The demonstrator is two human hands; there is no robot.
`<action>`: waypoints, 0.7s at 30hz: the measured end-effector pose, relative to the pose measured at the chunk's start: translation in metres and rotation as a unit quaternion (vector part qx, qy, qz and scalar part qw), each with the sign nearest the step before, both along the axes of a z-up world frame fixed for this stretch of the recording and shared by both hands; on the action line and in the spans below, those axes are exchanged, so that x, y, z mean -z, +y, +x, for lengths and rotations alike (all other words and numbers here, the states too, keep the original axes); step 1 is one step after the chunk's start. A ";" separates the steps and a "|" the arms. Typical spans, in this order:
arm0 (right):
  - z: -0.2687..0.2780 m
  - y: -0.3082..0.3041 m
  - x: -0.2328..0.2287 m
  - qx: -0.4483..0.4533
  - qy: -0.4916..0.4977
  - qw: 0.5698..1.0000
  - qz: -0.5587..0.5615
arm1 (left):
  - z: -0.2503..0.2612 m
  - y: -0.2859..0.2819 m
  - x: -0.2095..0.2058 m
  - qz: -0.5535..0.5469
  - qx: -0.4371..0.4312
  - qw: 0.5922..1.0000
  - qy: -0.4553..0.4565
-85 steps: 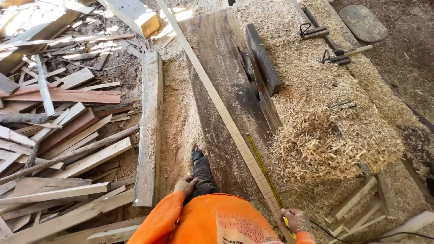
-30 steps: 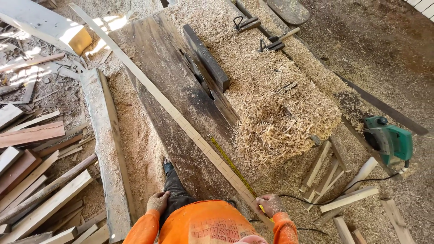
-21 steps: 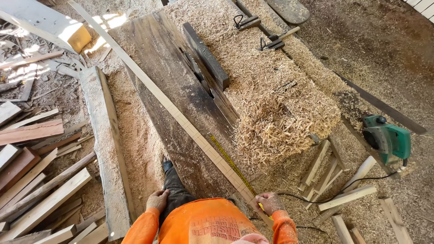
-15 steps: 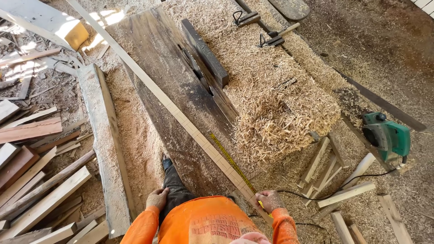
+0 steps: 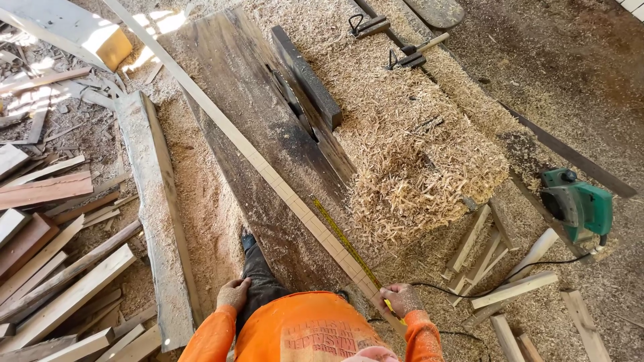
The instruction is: The recorder uses a tape measure to check the length of a long wooden plank on a workbench.
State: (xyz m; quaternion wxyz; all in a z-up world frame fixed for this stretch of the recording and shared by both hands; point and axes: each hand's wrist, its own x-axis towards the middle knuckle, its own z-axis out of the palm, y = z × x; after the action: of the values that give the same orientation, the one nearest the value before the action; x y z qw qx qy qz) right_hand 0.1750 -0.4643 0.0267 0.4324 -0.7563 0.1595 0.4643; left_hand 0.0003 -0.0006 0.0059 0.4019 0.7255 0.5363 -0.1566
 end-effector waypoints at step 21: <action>0.001 -0.007 0.022 0.005 0.012 1.000 0.018 | -0.002 -0.001 0.008 0.015 0.008 1.000 -0.009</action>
State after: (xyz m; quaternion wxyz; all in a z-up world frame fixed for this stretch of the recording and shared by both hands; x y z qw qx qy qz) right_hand 0.1763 -0.4708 0.0042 0.4463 -0.7422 0.1603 0.4736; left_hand -0.0018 -0.0012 -0.0023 0.3943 0.7371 0.5294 -0.1446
